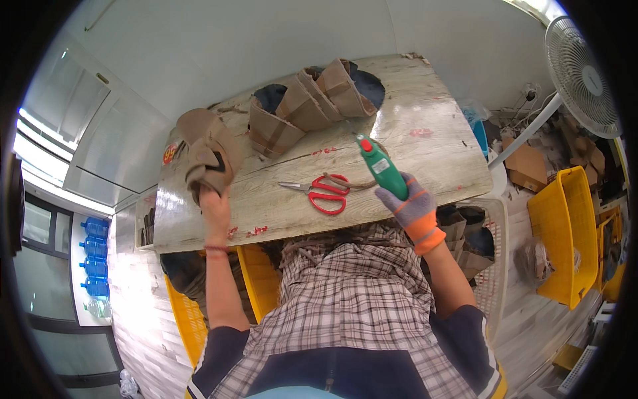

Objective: The person trims the fuzzy lining of multiple beige slippers using red-handled scissors and a green rotary tool. They handle the slippers one at a time, cut away excess material, and place the finished items into a yellow basket.

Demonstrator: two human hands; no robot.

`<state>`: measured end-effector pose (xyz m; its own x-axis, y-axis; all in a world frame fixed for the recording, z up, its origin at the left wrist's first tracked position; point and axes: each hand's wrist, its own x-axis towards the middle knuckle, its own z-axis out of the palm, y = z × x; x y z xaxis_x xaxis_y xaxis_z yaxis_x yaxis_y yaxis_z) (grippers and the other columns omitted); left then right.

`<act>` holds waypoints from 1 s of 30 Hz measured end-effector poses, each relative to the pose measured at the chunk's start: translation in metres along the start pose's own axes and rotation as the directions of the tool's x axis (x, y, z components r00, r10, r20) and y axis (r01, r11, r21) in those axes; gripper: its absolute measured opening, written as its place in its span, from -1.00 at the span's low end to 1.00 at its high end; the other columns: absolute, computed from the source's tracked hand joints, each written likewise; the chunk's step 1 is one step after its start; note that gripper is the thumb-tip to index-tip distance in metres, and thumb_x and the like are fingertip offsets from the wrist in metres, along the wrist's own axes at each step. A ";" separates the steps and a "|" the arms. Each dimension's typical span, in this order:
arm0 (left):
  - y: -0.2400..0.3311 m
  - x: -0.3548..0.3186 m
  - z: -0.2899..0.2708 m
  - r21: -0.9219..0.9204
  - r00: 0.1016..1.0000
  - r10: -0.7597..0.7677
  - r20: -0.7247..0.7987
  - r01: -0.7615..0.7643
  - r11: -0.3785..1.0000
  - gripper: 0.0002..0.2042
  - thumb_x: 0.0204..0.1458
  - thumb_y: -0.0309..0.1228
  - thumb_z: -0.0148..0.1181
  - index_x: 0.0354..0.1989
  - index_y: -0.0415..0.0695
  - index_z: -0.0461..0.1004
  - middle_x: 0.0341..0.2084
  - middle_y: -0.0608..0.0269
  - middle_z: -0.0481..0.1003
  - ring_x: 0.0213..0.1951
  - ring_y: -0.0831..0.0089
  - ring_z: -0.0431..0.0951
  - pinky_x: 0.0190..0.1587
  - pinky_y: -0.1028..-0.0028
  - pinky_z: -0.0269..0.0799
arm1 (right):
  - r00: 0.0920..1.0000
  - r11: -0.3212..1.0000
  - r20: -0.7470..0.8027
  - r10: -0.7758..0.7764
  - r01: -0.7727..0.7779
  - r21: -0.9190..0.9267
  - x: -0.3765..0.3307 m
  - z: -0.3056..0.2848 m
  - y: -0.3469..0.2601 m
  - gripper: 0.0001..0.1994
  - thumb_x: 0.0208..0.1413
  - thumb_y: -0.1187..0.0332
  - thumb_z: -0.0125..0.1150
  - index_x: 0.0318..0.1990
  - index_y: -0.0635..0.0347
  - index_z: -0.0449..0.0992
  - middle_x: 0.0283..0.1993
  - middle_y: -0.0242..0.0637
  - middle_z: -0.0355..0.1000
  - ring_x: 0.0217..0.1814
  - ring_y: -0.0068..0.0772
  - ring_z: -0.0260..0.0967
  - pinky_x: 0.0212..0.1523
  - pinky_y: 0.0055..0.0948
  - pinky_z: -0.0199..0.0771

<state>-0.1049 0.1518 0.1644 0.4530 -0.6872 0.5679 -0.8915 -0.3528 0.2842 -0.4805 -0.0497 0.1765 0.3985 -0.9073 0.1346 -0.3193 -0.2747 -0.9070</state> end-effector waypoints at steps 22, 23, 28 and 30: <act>0.018 0.114 0.074 -0.943 0.805 -0.519 0.287 0.333 -0.005 -0.70 -0.16 -0.41 0.38 -0.30 -0.26 0.43 -0.37 0.29 0.47 -0.35 0.46 0.44 -0.22 0.49 0.39 | 0.997 0.951 0.005 -0.082 0.080 -0.299 -0.020 -0.014 0.009 -0.45 -0.18 0.07 0.42 -0.08 0.24 0.47 -0.45 -0.13 0.51 -0.45 -0.30 0.51 -0.41 -0.44 0.47; 0.030 0.115 0.039 -0.924 0.846 -0.387 0.367 0.284 -0.256 -0.67 -0.10 -0.42 0.32 -0.17 -0.31 0.43 -0.22 0.19 0.49 -0.21 0.36 0.49 -0.09 0.37 0.42 | 0.996 0.950 0.009 -0.091 0.089 -0.300 -0.021 -0.016 0.009 -0.45 -0.19 0.07 0.43 -0.07 0.23 0.47 -0.44 -0.13 0.51 -0.44 -0.28 0.51 -0.41 -0.42 0.47; -0.014 0.082 -0.041 -0.687 0.689 -0.382 0.616 0.233 -0.688 -0.67 0.10 -0.41 0.06 0.01 -0.28 0.34 0.01 -0.03 0.39 0.02 0.07 0.41 0.10 0.06 0.31 | 0.937 0.882 0.091 -0.337 0.348 -0.318 -0.013 -0.004 -0.018 -0.43 -0.24 0.09 0.45 -0.07 0.23 0.46 -0.38 -0.11 0.51 -0.42 -0.19 0.49 -0.38 -0.35 0.47; -0.021 0.066 -0.046 -0.625 0.635 -0.373 0.677 0.227 -0.747 -0.67 0.13 -0.39 0.00 0.03 -0.29 0.32 0.03 -0.06 0.38 0.05 0.04 0.39 0.12 0.03 0.29 | 0.856 0.767 0.147 -0.495 0.510 -0.389 -0.008 0.002 -0.025 -0.41 -0.27 0.10 0.45 -0.07 0.24 0.46 -0.41 -0.14 0.49 -0.46 -0.18 0.44 -0.40 -0.34 0.44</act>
<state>-0.0569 0.1433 0.2313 0.6233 -0.7347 -0.2679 0.7658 0.5042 0.3991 -0.4734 -0.0352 0.1977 0.6253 -0.5941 0.5060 -0.3758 -0.7976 -0.4719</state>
